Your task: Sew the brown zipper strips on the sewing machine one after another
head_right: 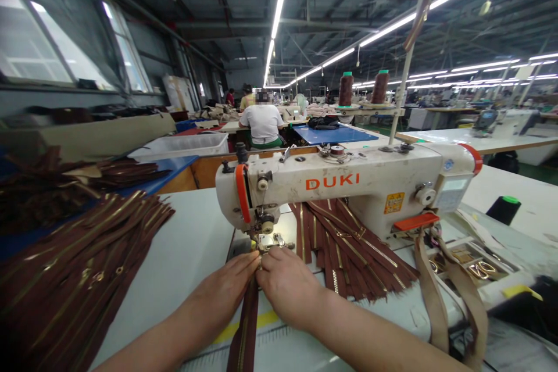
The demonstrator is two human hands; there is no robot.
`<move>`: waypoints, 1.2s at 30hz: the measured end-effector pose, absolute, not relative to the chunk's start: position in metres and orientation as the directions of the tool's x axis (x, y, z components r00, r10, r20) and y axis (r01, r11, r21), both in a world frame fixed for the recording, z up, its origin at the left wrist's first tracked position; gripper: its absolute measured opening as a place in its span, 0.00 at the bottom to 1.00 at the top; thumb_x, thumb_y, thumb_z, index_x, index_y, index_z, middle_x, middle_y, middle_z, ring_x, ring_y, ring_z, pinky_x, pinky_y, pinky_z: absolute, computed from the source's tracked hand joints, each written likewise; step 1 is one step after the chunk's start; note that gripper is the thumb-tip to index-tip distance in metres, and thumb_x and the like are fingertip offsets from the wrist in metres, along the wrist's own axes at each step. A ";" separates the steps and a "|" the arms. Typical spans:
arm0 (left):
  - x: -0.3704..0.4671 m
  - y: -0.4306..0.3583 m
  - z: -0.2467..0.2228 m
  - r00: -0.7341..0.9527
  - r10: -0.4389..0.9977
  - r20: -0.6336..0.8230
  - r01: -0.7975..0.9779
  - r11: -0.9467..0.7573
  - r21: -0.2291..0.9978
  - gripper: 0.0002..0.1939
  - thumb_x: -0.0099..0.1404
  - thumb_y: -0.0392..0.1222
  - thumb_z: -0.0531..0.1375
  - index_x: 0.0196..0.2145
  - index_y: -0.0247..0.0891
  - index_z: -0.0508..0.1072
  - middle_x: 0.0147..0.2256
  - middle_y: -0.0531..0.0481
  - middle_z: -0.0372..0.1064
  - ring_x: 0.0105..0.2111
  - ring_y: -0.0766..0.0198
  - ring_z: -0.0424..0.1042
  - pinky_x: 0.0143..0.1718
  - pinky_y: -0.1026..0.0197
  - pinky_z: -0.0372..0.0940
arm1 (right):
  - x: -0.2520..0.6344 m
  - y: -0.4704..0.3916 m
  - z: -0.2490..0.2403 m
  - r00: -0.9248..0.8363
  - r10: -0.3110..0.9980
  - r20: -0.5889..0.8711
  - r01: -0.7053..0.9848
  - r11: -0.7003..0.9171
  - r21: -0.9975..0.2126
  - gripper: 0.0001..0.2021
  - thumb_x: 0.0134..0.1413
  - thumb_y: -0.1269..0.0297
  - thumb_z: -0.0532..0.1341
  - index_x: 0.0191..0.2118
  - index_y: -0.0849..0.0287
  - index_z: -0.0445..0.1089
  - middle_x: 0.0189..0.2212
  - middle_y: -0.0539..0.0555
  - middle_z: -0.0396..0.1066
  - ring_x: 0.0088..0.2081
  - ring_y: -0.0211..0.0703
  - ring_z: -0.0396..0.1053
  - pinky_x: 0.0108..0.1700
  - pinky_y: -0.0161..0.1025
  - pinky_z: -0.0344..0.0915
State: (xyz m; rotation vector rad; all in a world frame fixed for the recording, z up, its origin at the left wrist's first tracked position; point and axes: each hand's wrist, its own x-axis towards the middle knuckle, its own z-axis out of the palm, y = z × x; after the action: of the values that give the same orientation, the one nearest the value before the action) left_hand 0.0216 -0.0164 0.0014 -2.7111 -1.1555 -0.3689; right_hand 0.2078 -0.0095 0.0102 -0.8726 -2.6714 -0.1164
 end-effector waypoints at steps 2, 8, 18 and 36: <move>0.020 -0.013 -0.003 0.664 0.688 0.293 0.730 -0.681 -0.057 0.18 0.63 0.25 0.48 0.50 0.24 0.67 0.49 0.35 0.68 0.51 0.55 0.68 0.51 0.51 0.66 | 0.207 -0.008 0.009 -0.758 0.556 0.339 0.584 0.811 -0.025 0.04 0.59 0.70 0.59 0.33 0.62 0.69 0.32 0.53 0.66 0.39 0.45 0.59 0.42 0.40 0.57; 0.016 -0.007 -0.011 0.653 0.704 0.280 0.745 -0.664 -0.069 0.19 0.63 0.25 0.49 0.51 0.26 0.66 0.51 0.35 0.67 0.52 0.55 0.67 0.53 0.52 0.64 | 0.208 -0.006 0.006 -0.738 0.565 0.369 0.589 0.806 -0.056 0.04 0.59 0.70 0.59 0.32 0.62 0.67 0.33 0.53 0.66 0.40 0.45 0.59 0.42 0.40 0.57; 0.019 -0.005 -0.004 0.617 0.722 0.312 0.753 -0.657 0.032 0.19 0.63 0.26 0.49 0.50 0.30 0.67 0.50 0.38 0.68 0.52 0.56 0.67 0.53 0.50 0.64 | 0.207 -0.001 0.007 -0.726 0.589 0.355 0.607 0.791 -0.071 0.05 0.59 0.71 0.57 0.31 0.61 0.68 0.32 0.54 0.65 0.39 0.45 0.58 0.41 0.41 0.57; 0.016 -0.013 -0.011 0.537 0.743 0.400 0.783 -0.615 0.091 0.17 0.63 0.28 0.49 0.47 0.36 0.69 0.46 0.43 0.68 0.47 0.57 0.69 0.49 0.52 0.68 | 0.207 -0.003 0.006 -0.724 0.591 0.357 0.605 0.792 -0.084 0.05 0.61 0.71 0.55 0.36 0.62 0.68 0.33 0.54 0.66 0.39 0.45 0.58 0.42 0.40 0.58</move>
State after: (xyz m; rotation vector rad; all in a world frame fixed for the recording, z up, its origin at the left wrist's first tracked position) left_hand 0.0165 -0.0132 -0.0111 -2.6659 -1.3283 -0.6207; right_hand 0.2066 -0.0026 0.0058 -0.9079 -2.6148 -0.0545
